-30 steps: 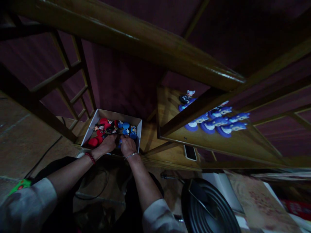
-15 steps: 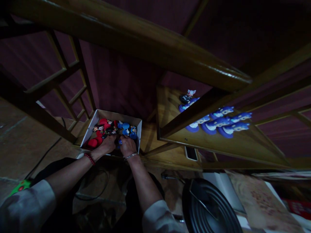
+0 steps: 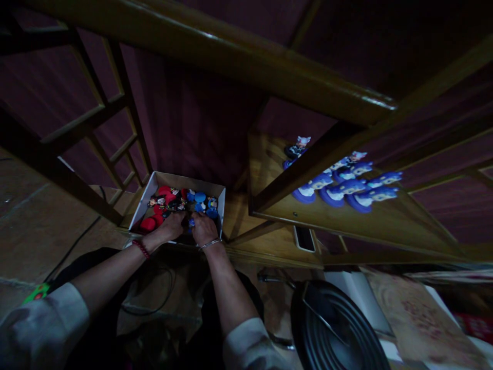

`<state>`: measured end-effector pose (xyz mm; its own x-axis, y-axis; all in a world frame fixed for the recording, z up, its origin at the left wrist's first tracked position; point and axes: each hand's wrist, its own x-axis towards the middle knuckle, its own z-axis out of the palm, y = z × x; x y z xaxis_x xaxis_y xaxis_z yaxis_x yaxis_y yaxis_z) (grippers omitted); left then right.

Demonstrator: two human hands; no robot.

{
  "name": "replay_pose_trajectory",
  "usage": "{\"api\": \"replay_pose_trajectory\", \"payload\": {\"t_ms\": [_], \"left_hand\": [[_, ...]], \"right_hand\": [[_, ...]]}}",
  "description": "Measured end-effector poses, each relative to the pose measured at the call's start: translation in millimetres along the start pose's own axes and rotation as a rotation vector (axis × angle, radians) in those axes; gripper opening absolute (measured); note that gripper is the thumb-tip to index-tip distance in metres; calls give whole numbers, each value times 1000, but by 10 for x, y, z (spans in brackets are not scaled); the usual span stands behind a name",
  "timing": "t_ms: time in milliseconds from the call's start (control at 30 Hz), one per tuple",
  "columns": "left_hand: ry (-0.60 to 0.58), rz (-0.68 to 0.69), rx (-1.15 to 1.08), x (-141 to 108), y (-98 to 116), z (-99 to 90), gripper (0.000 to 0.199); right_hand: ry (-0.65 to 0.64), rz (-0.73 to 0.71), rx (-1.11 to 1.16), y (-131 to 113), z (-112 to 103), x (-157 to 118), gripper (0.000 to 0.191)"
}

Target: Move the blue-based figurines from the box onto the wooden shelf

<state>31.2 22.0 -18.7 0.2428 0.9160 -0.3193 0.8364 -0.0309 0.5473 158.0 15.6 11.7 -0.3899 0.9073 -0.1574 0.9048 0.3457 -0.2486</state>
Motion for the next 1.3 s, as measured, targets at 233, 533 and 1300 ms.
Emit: {"api": "replay_pose_trajectory", "payload": {"t_ms": [233, 533, 1300], "left_hand": [[40, 103, 33, -13, -39, 22, 37], [35, 79, 83, -66, 11, -12, 36], [14, 50, 163, -121, 74, -62, 52]], "right_hand": [[-39, 47, 44, 3, 2, -45, 31], [0, 80, 38, 3, 21, -40, 26], [40, 43, 29, -15, 14, -48, 25]]}}
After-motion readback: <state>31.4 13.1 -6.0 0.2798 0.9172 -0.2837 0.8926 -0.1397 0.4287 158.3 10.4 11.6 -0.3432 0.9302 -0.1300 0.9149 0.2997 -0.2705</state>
